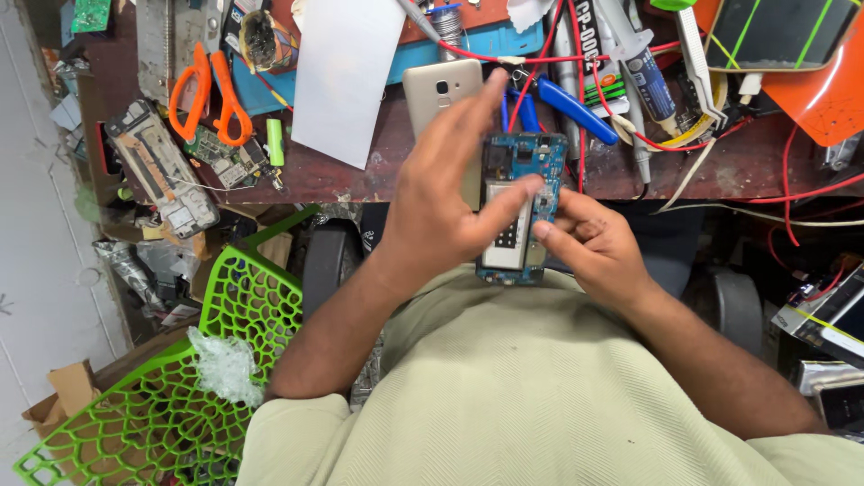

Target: The person repairs a smartphone at a cluttered workbench. They handle the phone's exposed motherboard and chassis, fit the midframe and back cover together, press the edges to seat the cover, then pick up a screwdriver and work on the phone's edge.

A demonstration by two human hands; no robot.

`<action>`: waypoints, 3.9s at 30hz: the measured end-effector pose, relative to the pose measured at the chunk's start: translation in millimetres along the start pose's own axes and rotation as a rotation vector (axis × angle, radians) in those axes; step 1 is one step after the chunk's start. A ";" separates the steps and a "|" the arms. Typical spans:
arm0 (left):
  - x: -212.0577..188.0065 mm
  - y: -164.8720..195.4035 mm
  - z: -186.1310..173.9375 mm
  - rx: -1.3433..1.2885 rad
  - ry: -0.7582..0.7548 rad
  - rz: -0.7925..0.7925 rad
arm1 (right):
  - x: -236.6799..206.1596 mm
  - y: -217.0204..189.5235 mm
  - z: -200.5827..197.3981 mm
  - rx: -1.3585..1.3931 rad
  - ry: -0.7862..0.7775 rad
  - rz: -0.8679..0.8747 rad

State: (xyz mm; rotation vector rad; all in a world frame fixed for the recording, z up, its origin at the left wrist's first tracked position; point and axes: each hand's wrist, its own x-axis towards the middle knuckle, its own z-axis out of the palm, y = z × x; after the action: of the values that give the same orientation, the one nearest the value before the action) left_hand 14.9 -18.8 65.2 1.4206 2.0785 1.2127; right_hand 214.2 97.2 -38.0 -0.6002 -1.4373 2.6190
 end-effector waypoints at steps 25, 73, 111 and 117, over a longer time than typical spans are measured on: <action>-6.6 -7.2 23.3 -0.583 -0.047 -0.397 | -2.9 -7.1 14.3 -0.308 -0.030 -0.060; -49.3 7.6 21.5 -0.049 0.266 0.284 | -7.2 -5.6 15.1 0.095 0.554 -0.493; -46.2 7.4 23.0 0.030 0.165 0.414 | -18.6 15.1 32.9 -0.512 0.443 -0.741; -44.0 8.8 23.9 0.022 0.139 0.405 | -19.5 11.8 37.1 -0.440 0.420 -0.683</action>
State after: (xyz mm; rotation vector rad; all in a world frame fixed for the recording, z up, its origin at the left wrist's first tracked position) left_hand 55.7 -45.6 50.8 1.8808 1.9522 1.4793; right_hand 219.2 56.2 -24.3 -0.5241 -1.6872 1.5705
